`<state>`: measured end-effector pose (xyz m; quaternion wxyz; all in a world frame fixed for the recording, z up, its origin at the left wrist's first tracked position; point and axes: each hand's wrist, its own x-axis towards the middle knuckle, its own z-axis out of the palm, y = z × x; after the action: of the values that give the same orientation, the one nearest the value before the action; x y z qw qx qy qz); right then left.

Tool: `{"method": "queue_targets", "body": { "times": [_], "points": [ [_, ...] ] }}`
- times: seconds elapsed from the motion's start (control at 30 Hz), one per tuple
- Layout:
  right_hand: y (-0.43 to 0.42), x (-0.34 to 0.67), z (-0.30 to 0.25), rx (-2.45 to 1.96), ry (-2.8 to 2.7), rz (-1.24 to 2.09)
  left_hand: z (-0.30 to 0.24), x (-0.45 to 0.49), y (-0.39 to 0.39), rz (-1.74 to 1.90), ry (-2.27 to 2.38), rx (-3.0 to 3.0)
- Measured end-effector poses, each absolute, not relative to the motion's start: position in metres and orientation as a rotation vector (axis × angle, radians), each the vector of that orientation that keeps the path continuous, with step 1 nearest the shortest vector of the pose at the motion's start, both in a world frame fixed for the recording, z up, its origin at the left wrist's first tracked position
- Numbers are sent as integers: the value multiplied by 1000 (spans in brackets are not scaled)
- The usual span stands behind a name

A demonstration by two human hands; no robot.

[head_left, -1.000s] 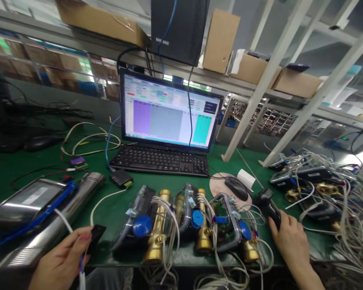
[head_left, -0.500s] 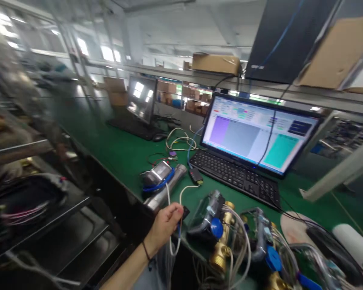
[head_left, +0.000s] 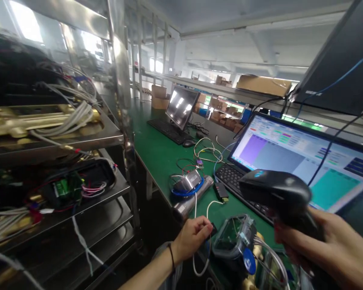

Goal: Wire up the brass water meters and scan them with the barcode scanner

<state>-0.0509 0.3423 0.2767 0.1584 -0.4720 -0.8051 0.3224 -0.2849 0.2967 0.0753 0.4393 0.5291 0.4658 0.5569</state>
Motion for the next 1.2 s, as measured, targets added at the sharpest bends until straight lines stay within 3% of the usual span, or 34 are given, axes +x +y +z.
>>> {"method": "queue_targets", "body": {
  "times": [0.2, 0.73, 1.2],
  "points": [
    [355, -128, 277, -1342, -2441, 1188, 81, -286, 292, 1379, 1213, 1350],
    [367, -140, 270, -1157, -2333, 1390, 81, -293, 296, 1305, 1164, 1405],
    [365, -147, 265, -1245, -2289, 1271, 81, -293, 295, 1291, 1232, 1453]
  ]
}}
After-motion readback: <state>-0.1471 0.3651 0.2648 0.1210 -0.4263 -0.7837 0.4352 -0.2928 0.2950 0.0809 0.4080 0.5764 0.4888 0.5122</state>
